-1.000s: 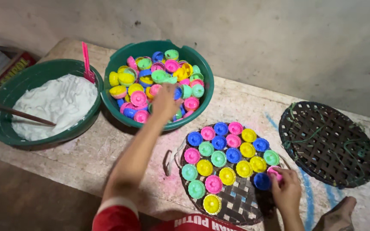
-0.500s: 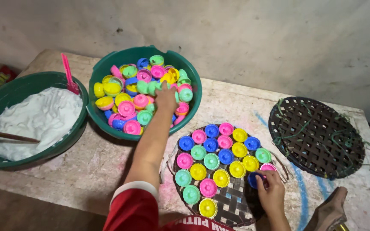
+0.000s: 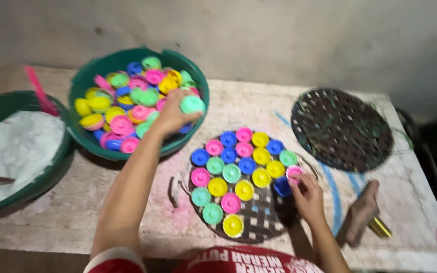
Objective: The person arranges colorful plastic molds on a woven tray, then uses a wooden dispenser to fill each mold with white powder from a green basin. The filled molds remain on the tray throughout the clip.
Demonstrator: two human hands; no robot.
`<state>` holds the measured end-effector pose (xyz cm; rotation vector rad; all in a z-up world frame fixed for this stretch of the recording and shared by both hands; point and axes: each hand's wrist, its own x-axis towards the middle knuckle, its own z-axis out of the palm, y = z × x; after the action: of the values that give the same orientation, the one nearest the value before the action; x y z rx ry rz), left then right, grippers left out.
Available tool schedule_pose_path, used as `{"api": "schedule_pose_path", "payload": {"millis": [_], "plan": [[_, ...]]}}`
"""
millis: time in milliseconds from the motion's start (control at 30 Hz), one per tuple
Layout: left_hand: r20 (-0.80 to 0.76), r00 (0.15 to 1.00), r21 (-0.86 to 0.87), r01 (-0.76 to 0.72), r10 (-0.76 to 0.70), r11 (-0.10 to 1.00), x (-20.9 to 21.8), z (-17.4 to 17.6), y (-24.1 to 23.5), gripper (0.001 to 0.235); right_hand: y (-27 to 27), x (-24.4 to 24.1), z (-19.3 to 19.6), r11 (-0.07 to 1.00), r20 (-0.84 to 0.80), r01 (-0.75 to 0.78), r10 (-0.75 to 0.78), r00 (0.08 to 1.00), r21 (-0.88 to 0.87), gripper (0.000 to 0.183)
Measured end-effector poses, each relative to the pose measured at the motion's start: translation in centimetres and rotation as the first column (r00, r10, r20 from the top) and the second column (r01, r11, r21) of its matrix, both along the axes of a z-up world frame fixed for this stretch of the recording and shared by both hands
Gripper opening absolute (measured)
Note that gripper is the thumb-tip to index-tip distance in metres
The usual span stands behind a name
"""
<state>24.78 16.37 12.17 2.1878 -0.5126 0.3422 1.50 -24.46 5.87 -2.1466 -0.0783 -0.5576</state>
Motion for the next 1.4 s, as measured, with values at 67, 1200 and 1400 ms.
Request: {"api": "schedule_pose_path", "payload": {"millis": [67, 1200, 1400], "plan": [[0.023, 0.975, 0.094, 0.216, -0.219, 0.972, -5.1, -1.1, -5.1, 0.067, 0.9, 0.0, 0.7, 0.986, -0.124, -0.078, 0.096, 0.988, 0.146, 0.022], [-0.028, 0.91, 0.3, 0.402, -0.413, 0.865, -19.9, -11.4, -20.8, 0.016, -5.4, -2.7, -6.5, 0.916, -0.138, 0.316, -0.356, 0.924, -0.249, 0.025], [-0.034, 0.903, 0.157, 0.429, -0.429, 0.89, -21.3, -9.3, -19.5, 0.026, -4.3, -2.7, -4.1, 0.935, -0.057, 0.308, -0.322, 0.945, -0.174, 0.027]]}}
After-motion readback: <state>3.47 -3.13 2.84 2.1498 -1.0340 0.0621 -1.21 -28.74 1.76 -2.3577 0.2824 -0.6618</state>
